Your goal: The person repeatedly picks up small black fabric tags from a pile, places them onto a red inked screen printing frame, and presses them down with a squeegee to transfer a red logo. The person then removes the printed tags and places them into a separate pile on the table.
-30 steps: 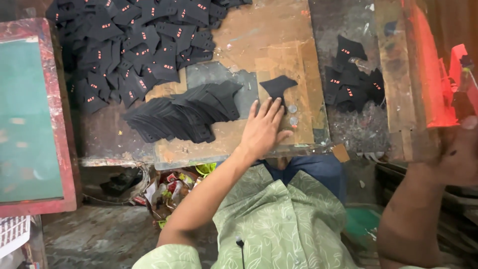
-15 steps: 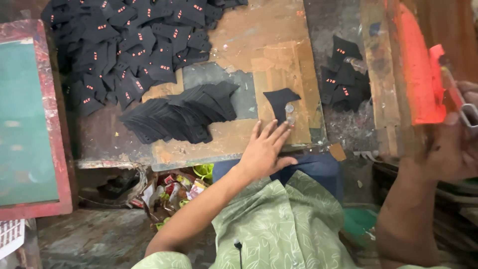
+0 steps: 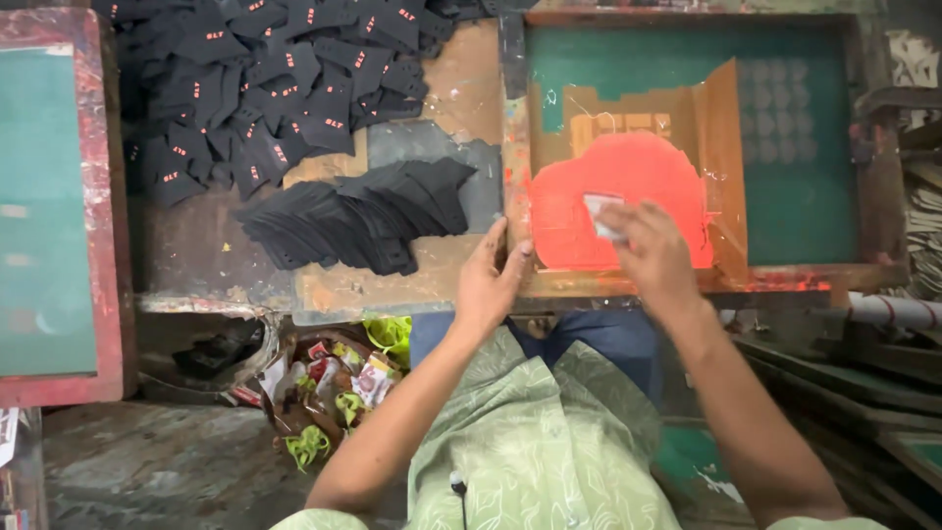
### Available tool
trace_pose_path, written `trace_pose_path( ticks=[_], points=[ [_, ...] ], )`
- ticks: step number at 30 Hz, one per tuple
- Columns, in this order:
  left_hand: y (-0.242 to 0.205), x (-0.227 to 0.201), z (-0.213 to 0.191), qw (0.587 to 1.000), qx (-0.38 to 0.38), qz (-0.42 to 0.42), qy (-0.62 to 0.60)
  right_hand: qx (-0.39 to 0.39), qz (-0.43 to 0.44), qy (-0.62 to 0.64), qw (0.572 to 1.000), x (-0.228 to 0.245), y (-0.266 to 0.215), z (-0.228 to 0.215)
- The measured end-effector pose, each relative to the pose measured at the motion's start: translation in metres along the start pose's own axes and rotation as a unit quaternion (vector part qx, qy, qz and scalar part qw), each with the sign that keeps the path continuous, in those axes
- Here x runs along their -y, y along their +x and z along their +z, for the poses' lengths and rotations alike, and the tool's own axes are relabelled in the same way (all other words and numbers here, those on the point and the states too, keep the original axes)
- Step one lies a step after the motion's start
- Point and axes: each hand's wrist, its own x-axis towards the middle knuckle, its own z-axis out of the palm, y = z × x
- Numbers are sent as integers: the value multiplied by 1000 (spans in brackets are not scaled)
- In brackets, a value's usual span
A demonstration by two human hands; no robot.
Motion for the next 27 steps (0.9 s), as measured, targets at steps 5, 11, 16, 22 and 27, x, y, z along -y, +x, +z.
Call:
trace_pose_path(
  ticks=[5, 11, 16, 22, 27],
  points=[
    [2, 4, 0, 990, -23, -8, 142, 30, 13, 15, 999, 14, -35, 11],
    [1, 13, 0, 983, -23, 41, 177, 83, -15, 18, 996, 23, -9, 16],
    [1, 4, -7, 985, -5, 30, 167, 78, -57, -23, 995, -1, 19, 51],
    [-1, 6, -3, 991, -31, 11, 131, 44, 14, -6, 999, 46, -23, 59],
    [-5, -13, -4, 993, -31, 38, 111, -34, 10, 40, 999, 47, -27, 48]
  ],
)
